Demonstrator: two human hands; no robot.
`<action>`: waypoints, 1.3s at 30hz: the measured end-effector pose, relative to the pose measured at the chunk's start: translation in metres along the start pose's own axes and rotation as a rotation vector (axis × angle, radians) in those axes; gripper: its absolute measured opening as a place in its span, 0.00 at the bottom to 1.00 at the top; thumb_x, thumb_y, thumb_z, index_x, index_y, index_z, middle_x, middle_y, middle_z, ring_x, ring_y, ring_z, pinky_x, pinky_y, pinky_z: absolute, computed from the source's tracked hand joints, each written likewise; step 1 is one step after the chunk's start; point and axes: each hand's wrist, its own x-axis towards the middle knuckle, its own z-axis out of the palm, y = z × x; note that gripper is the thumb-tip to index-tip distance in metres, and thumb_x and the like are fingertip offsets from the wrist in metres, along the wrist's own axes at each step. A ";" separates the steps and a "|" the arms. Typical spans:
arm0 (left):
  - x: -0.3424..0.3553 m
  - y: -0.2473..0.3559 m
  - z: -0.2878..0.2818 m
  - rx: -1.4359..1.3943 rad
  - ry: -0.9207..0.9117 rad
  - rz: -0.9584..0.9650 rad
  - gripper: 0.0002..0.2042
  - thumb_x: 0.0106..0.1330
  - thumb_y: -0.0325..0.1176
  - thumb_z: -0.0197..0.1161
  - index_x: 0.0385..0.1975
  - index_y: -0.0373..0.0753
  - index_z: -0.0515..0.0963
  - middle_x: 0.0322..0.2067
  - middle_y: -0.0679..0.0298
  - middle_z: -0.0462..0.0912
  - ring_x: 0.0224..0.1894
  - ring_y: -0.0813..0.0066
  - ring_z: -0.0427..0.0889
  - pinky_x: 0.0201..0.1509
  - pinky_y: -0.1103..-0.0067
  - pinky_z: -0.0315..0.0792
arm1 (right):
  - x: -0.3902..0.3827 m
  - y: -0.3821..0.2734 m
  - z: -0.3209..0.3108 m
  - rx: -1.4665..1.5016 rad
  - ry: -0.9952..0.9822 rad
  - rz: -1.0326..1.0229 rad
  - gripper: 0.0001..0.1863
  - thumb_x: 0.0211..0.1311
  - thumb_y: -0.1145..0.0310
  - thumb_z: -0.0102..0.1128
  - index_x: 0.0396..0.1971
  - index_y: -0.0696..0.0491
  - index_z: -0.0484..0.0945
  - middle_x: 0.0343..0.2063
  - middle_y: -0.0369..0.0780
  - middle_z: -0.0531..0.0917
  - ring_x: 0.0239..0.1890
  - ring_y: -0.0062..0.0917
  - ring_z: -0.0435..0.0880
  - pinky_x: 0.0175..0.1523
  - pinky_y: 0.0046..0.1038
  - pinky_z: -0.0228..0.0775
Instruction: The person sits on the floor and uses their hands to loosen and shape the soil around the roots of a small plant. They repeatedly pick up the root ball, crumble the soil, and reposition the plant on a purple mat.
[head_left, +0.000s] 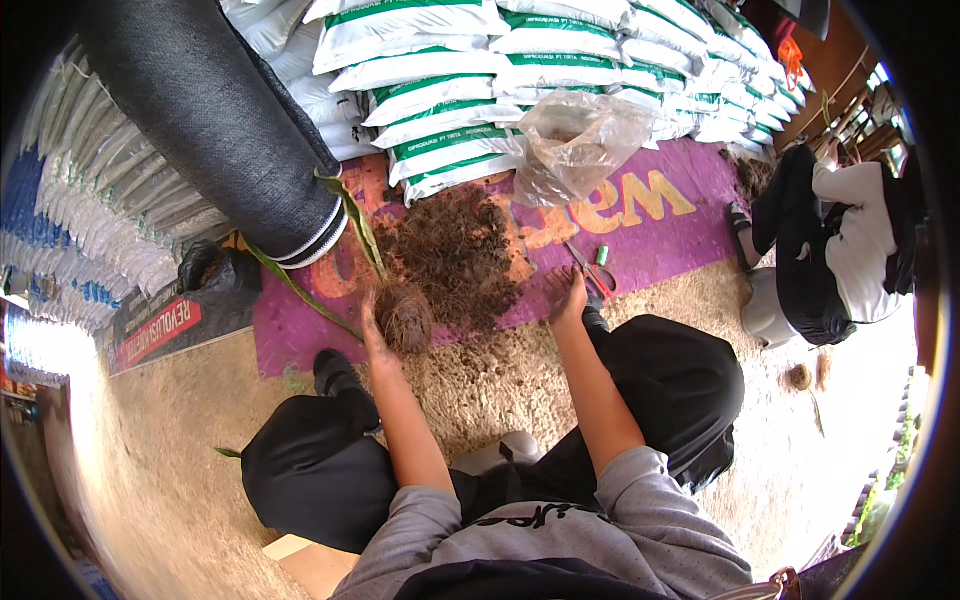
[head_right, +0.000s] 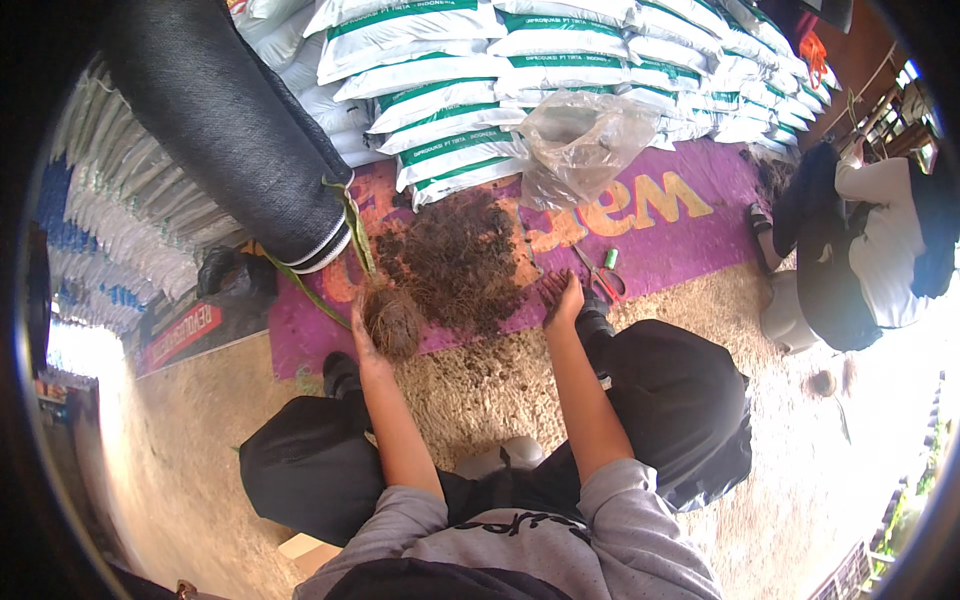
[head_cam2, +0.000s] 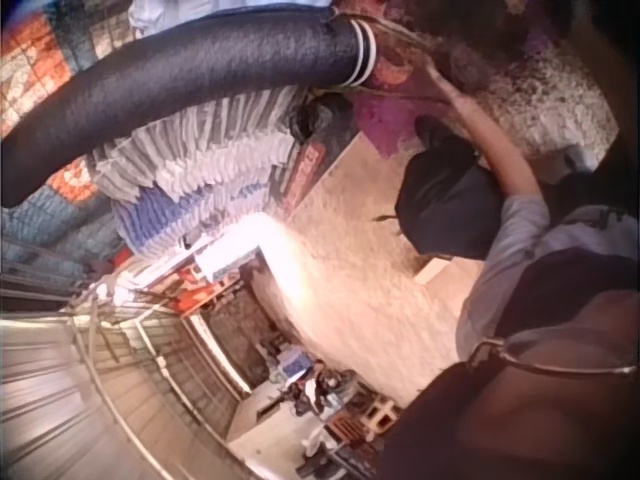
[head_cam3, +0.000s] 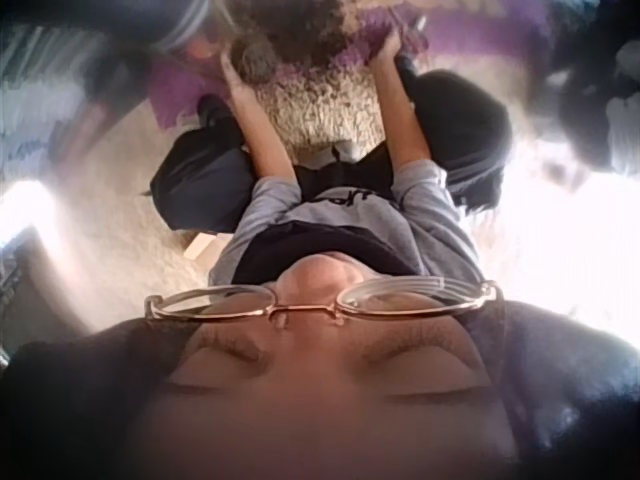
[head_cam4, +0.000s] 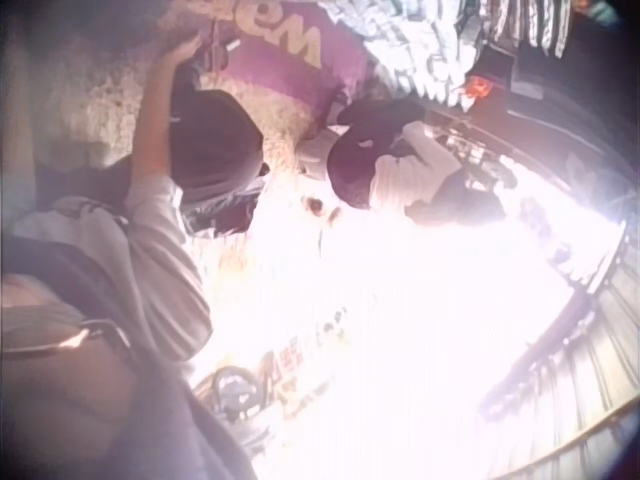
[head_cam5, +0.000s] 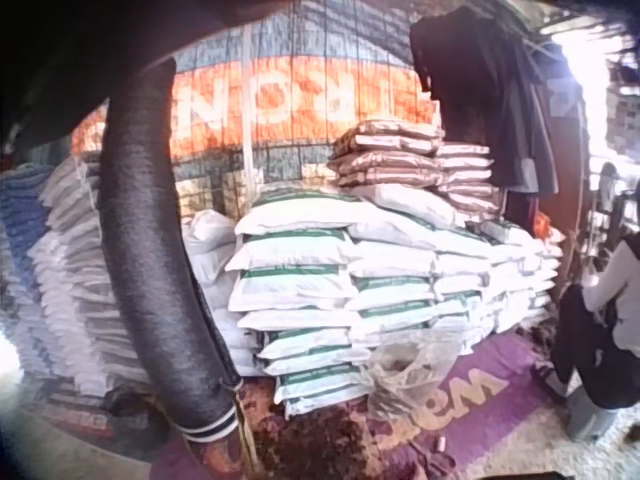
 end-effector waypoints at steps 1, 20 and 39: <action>-0.012 0.011 0.016 -0.023 -0.071 -0.018 0.27 0.61 0.54 0.47 0.49 0.37 0.73 0.44 0.60 0.78 0.45 0.66 0.77 0.50 0.70 0.70 | 0.003 0.003 -0.002 -0.011 0.007 0.022 0.22 0.62 0.53 0.46 0.49 0.54 0.66 0.43 0.41 0.76 0.45 0.33 0.74 0.50 0.38 0.63; 0.025 -0.032 0.017 -0.239 -0.285 0.042 0.27 0.60 0.53 0.54 0.50 0.36 0.70 0.45 0.55 0.77 0.43 0.63 0.79 0.42 0.67 0.77 | 0.077 0.109 0.053 -2.322 -0.821 -1.091 0.28 0.53 0.73 0.54 0.57 0.50 0.65 0.51 0.41 0.67 0.55 0.35 0.65 0.63 0.47 0.49; 0.044 -0.059 0.025 -0.352 -0.065 -0.114 0.20 0.65 0.47 0.47 0.45 0.37 0.73 0.41 0.57 0.79 0.40 0.63 0.80 0.42 0.66 0.77 | 0.100 0.096 0.124 -0.009 -0.568 0.362 0.22 0.61 0.55 0.54 0.51 0.52 0.71 0.40 0.35 0.79 0.41 0.30 0.78 0.46 0.31 0.70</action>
